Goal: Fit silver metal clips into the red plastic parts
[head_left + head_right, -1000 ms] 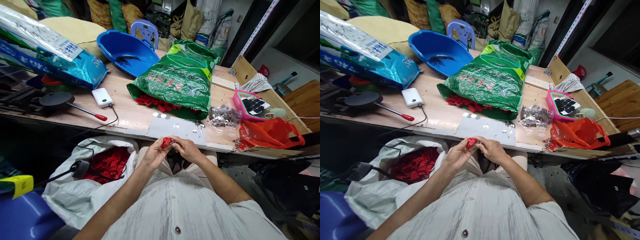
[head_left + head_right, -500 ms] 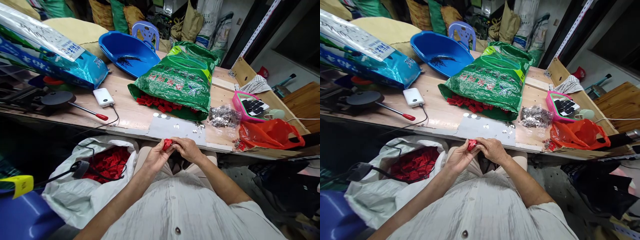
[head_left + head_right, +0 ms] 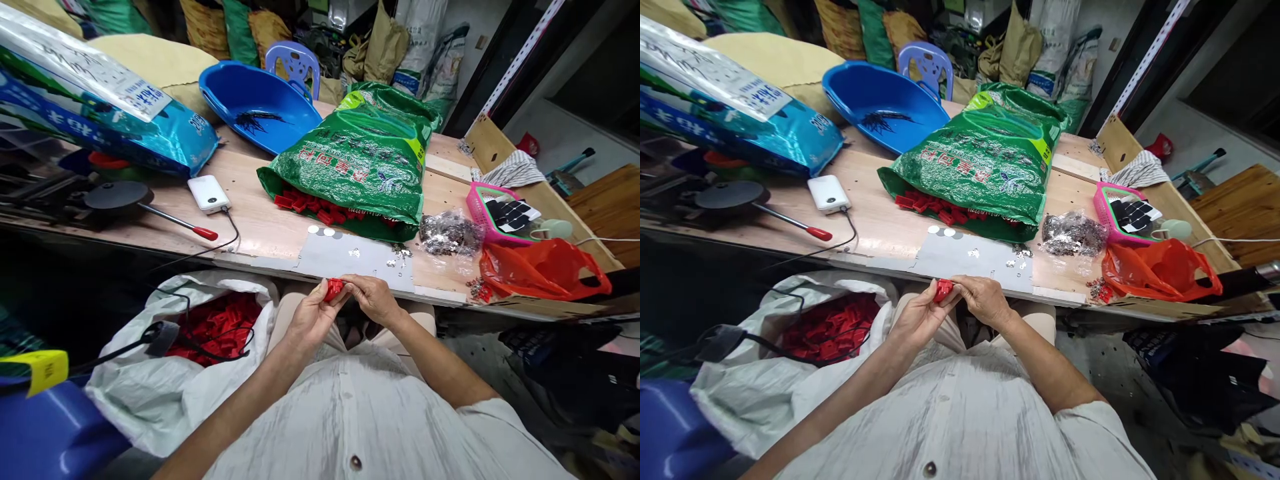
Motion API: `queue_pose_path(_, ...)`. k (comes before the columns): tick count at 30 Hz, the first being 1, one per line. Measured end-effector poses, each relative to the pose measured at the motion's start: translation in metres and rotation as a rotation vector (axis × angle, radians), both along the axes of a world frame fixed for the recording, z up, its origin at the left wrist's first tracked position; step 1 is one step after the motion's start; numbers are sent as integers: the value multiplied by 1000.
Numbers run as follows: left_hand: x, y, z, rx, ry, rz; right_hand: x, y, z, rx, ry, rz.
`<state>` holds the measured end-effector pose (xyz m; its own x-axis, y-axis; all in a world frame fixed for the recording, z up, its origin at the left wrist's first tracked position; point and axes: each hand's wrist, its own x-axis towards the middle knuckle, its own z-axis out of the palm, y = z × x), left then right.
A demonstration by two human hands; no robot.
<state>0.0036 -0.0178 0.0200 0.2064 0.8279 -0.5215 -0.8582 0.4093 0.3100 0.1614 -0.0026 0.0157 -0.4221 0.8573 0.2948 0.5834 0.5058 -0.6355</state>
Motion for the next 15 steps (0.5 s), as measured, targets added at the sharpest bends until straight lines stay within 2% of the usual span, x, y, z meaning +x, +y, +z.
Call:
queue_pose_path(8, -2, -2, -4, 82, 19, 3, -5, 0, 6, -71, 43, -27)
queue_pose_path(15, -10, -3, -18, 133, 83, 7, -16, 3, 2, -147, 95, -7)
